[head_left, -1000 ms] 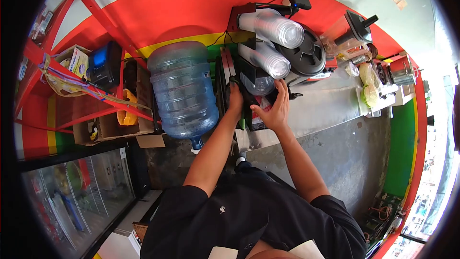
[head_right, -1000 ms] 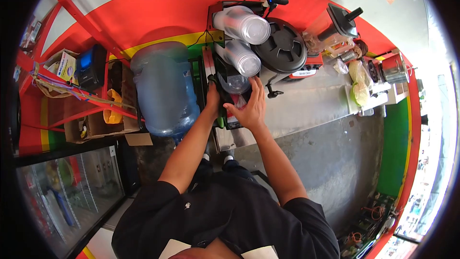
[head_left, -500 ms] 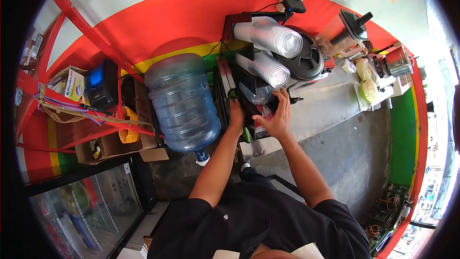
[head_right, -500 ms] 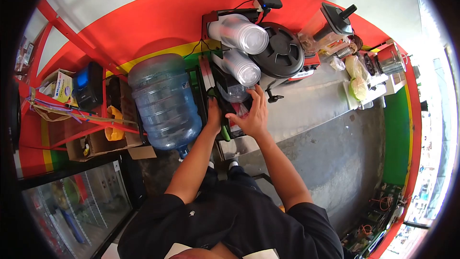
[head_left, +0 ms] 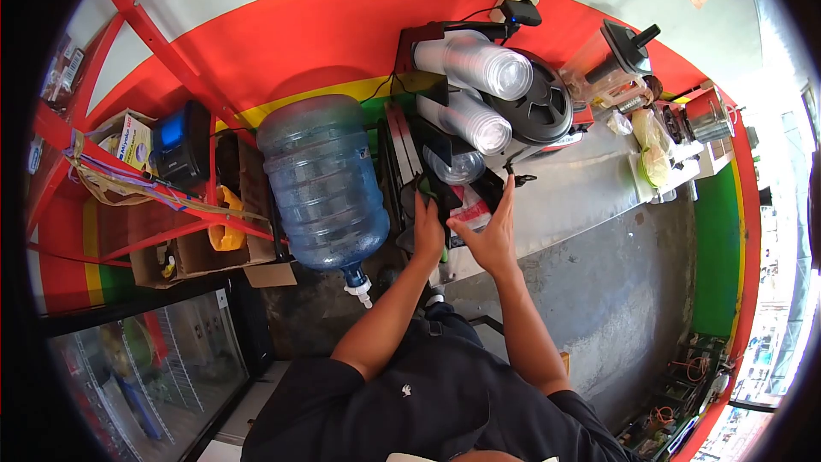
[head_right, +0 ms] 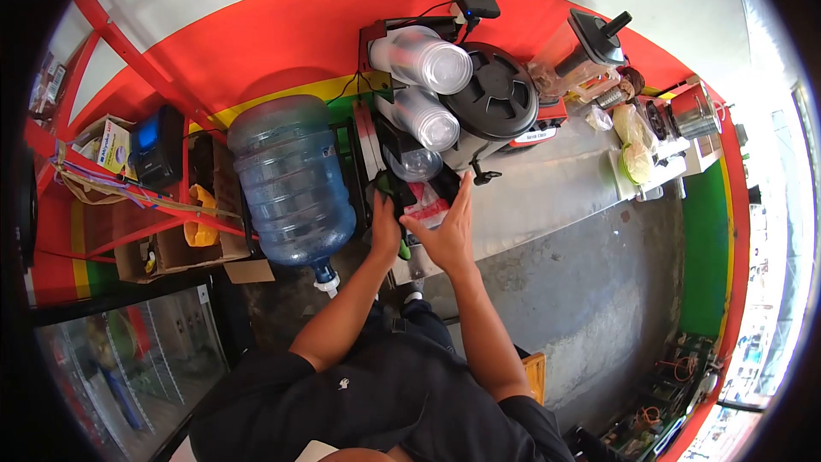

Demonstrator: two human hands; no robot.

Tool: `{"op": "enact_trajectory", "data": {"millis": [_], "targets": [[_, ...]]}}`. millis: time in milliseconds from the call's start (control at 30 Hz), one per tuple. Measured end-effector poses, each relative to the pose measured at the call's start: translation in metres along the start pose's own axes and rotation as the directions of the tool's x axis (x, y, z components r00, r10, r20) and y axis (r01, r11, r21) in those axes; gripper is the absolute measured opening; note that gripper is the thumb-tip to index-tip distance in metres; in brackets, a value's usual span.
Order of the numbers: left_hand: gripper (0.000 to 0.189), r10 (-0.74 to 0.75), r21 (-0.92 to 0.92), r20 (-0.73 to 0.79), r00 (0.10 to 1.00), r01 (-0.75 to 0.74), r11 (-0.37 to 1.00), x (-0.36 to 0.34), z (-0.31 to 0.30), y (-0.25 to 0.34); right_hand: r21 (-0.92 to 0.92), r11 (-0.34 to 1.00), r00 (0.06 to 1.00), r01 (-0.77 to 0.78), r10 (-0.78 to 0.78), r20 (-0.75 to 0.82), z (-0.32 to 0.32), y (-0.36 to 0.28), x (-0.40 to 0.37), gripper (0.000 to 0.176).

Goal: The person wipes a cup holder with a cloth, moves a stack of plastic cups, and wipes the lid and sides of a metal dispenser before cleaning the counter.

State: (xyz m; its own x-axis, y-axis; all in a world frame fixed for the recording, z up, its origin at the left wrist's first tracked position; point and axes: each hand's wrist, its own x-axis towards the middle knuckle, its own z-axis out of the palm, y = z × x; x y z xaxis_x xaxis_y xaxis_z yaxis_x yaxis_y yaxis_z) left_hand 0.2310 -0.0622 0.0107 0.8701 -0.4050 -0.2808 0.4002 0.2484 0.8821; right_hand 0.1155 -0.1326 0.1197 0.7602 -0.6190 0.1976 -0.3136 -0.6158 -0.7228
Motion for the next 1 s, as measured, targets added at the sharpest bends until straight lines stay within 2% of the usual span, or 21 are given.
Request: {"op": "enact_trajectory", "data": {"millis": [67, 133, 167, 300, 367, 467, 533, 600, 633, 667, 867, 900, 933, 1000], "targets": [[0.055, 0.015, 0.004, -0.006, 1.0, -0.015, 1.0, -0.004, -0.007, -0.021, 0.013, 0.996, 0.995, -0.09, 0.089, 0.046, -0.004, -0.001, -0.01, 0.135], [0.056, 0.002, 0.021, 0.003, 1.0, -0.002, 1.0, -0.023, -0.015, -0.032, 0.039, 0.999, 0.991, -0.027, 0.021, 0.131, -0.013, 0.008, -0.013, 0.132], [0.056, -0.012, -0.027, 0.062, 0.998, 0.013, 1.0, -0.016, -0.014, -0.026, 0.069, 0.997, 0.989, -0.044, 0.034, 0.145, -0.017, 0.01, -0.012, 0.132], [0.061, -0.087, -0.041, 0.116, 0.989, 0.092, 0.995, 0.024, -0.001, 0.02, 0.011, 0.998, 0.97, -0.066, 0.062, 0.233, -0.026, 0.01, -0.009, 0.138], [0.066, -0.121, -0.067, 0.123, 0.985, 0.13, 0.989, 0.043, 0.004, 0.032, -0.008, 0.999, 0.973, -0.035, 0.036, 0.23, -0.022, 0.01, -0.01, 0.138], [0.069, -0.061, 0.001, 0.056, 0.997, 0.061, 0.998, 0.081, -0.012, -0.014, -0.012, 1.0, 0.962, -0.022, 0.025, 0.271, -0.023, 0.006, -0.008, 0.141], [0.071, -0.028, 0.042, 0.025, 0.999, 0.027, 0.999, 0.077, -0.014, -0.006, -0.006, 0.999, 0.95, -0.034, 0.034, 0.31, -0.028, 0.007, -0.007, 0.143], [0.069, -0.259, -0.064, 0.04, 0.965, 0.261, 0.963, 0.049, 0.0, 0.019, -0.03, 0.999, 0.937, -0.045, 0.053, 0.347, -0.03, 0.009, -0.005, 0.144], [0.07, -0.204, -0.159, 0.091, 0.975, 0.216, 0.963, 0.04, 0.001, 0.017, -0.024, 0.999, 0.937, -0.04, 0.046, 0.347, -0.031, 0.01, -0.004, 0.144], [0.07, -0.199, -0.157, 0.087, 0.976, 0.211, 0.965, 0.037, -0.002, 0.018, -0.011, 0.999, 0.936, -0.034, 0.036, 0.349, -0.031, 0.012, -0.004, 0.144], [0.065, -0.268, -0.102, 0.027, 0.963, 0.269, 0.958, 0.021, -0.027, -0.034, 0.003, 0.997, 0.926, -0.072, 0.066, 0.372, -0.031, 0.015, -0.002, 0.145], [0.051, -0.275, -0.128, 0.002, 0.961, 0.273, 0.953, 0.018, -0.026, -0.022, 0.004, 0.998, 0.93, -0.056, 0.051, 0.365, -0.03, 0.016, -0.003, 0.144], [0.051, -0.285, -0.129, -0.004, 0.959, 0.282, 0.951, 0.018, -0.028, -0.009, 0.004, 0.999, 0.932, -0.04, 0.036, 0.36, -0.03, 0.017, -0.004, 0.144], [0.031, -0.36, -0.168, 0.035, 0.932, 0.36, 0.917, 0.027, -0.035, 0.01, 0.011, 0.999, 0.931, -0.037, 0.031, 0.364, -0.029, 0.018, -0.004, 0.143]]}}
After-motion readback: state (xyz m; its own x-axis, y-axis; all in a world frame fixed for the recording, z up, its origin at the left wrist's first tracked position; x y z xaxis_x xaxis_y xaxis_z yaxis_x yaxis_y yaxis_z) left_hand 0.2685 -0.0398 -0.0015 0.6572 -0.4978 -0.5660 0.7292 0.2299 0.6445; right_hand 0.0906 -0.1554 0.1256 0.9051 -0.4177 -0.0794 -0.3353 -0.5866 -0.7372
